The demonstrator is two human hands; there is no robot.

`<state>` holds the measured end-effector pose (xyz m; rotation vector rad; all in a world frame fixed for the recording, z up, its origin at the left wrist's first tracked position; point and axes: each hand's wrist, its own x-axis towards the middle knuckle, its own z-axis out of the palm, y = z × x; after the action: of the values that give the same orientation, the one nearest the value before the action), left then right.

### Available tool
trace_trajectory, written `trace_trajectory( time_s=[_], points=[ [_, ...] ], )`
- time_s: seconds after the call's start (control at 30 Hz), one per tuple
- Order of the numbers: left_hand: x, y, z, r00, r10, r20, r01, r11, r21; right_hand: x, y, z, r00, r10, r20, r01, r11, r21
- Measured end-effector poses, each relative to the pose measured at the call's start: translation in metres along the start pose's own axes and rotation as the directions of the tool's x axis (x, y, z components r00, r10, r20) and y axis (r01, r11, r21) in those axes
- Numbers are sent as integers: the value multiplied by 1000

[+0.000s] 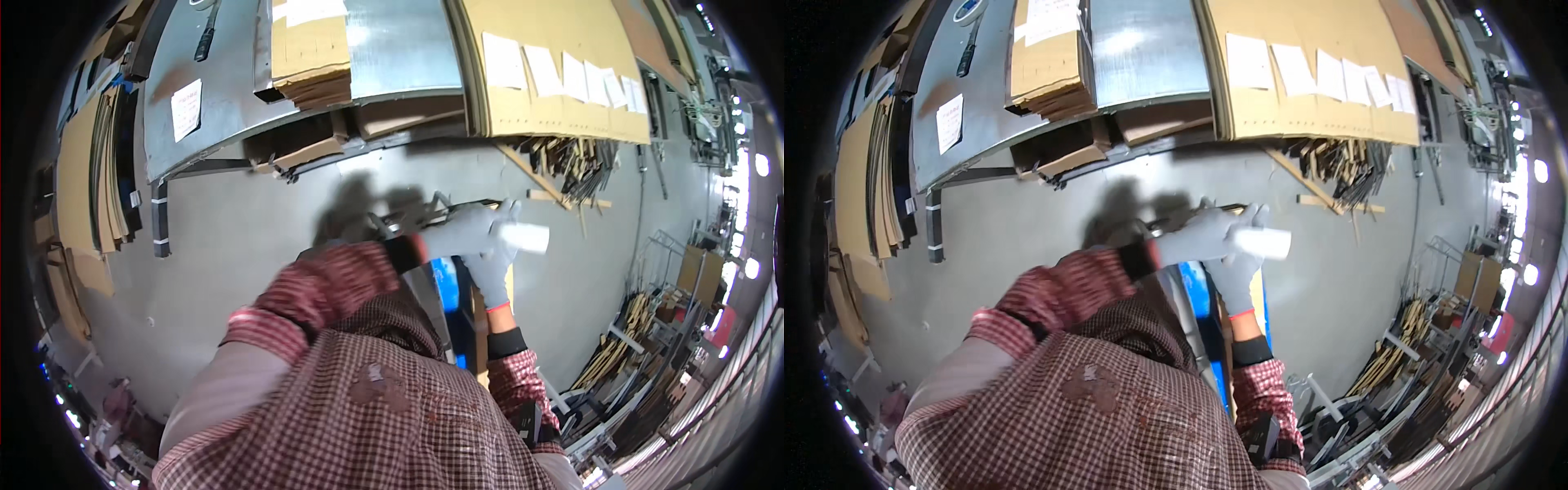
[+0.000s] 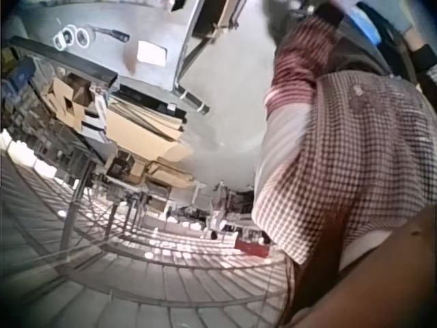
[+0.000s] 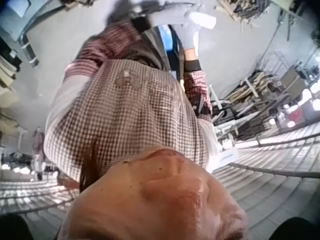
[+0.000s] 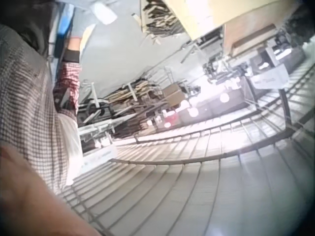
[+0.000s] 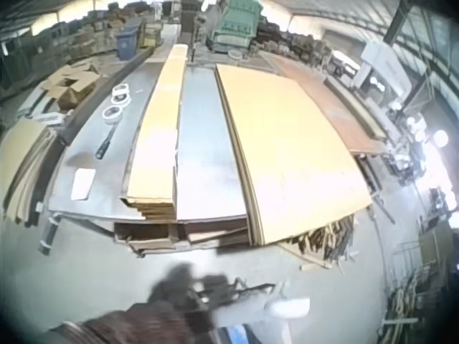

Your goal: Apply adhesive tape and product labels to narrow cardboard sheets and bundle them together.

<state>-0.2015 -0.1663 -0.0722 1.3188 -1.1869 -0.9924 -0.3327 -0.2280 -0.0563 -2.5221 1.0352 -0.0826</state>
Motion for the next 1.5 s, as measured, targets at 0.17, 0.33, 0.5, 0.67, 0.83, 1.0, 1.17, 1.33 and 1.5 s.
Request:
trace_trajectory(
  time_s=[0.17, 0.33, 0.5, 0.67, 0.83, 1.0, 1.17, 1.33, 1.5],
  points=[
    [23, -44, 61, 990, -97, -99, 135, 831, 540, -6, 6, -87, 977, 76, 197, -196, 674, 712],
    [5, -41, 49, 994, -83, -73, 110, 730, 675, 39, 23, -103, 852, -290, 436, 233, 955, 181],
    [4, -22, 53, 988, -13, -154, 120, 689, 715, 116, 100, -54, 652, -355, 670, 405, 910, 87],
    [20, -31, 42, 982, 162, 93, -168, 550, 818, 124, 177, -24, 693, 90, 715, 505, 648, -570],
    [22, -44, -6, 933, 171, -316, 47, 814, 580, 83, 151, -26, 921, -32, 389, -1, 996, 84],
    [-4, -44, -16, 881, -446, 158, 420, 891, 173, 54, 101, -1, 973, -214, 80, 174, 922, 346],
    [19, 20, -99, 924, -309, 227, 231, 921, 313, 33, 152, -46, 923, 272, 273, -385, 642, 663],
    [138, 72, -334, 867, 60, -496, -146, 980, -136, 24, 163, -122, 896, 435, 95, -308, 452, 837],
    [179, -1, -350, 871, 320, -373, 276, 309, 910, 5, 84, -109, 955, 296, -13, -26, 128, 991]
  ],
)
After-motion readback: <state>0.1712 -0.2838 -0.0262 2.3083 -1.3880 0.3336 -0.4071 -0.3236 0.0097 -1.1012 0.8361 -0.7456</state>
